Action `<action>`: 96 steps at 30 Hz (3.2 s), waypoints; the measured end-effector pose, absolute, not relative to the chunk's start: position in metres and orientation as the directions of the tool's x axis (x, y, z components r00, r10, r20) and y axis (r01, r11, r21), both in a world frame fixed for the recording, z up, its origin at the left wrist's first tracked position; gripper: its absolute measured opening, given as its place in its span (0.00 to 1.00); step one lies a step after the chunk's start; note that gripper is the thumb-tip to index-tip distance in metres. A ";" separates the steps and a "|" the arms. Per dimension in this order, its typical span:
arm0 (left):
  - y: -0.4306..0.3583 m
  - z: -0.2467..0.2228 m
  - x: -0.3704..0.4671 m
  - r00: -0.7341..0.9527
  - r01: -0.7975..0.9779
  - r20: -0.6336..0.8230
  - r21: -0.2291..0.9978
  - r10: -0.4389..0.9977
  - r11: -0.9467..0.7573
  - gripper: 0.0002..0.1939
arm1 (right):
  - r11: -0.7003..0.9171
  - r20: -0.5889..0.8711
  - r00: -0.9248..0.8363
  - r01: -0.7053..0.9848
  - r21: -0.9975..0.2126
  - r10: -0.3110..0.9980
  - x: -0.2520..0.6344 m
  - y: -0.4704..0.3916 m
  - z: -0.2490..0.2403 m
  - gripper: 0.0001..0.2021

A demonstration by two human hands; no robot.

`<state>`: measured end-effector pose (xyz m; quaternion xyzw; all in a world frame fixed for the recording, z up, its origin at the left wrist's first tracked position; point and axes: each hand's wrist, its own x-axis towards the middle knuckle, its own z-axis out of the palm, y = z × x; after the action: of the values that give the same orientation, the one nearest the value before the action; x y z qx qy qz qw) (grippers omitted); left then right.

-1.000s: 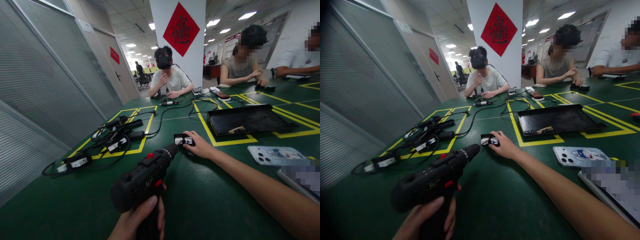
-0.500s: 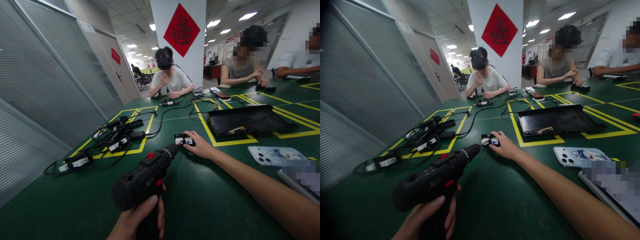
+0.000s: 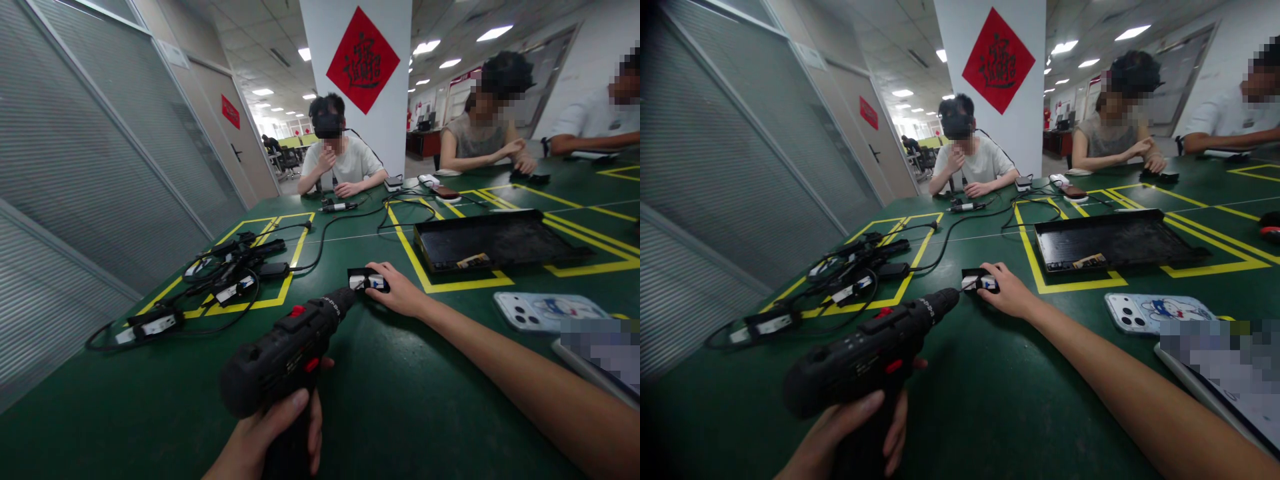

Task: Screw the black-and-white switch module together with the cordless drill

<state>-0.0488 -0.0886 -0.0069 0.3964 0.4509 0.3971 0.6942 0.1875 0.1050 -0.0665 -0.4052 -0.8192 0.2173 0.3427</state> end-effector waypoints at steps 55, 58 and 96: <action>-0.087 -0.009 -0.048 0.294 -0.229 -0.269 0.912 0.917 0.341 0.16 | 0.582 0.389 -0.439 0.520 -0.625 0.810 0.188 0.107 -0.069 0.26; -0.087 -0.009 -0.048 0.291 -0.232 -0.260 0.914 0.921 0.332 0.15 | 0.583 0.390 -0.438 0.521 -0.624 0.810 0.187 0.107 -0.068 0.26; -0.086 -0.009 -0.052 0.304 -0.172 -0.304 0.915 0.903 0.366 0.17 | 0.576 0.383 -0.436 0.519 -0.632 0.814 0.188 0.105 -0.065 0.26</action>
<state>-0.0516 -0.0865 -0.0091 0.4096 0.4459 0.3862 0.6958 0.1876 0.1049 -0.0655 -0.4068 -0.8194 0.2162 0.3410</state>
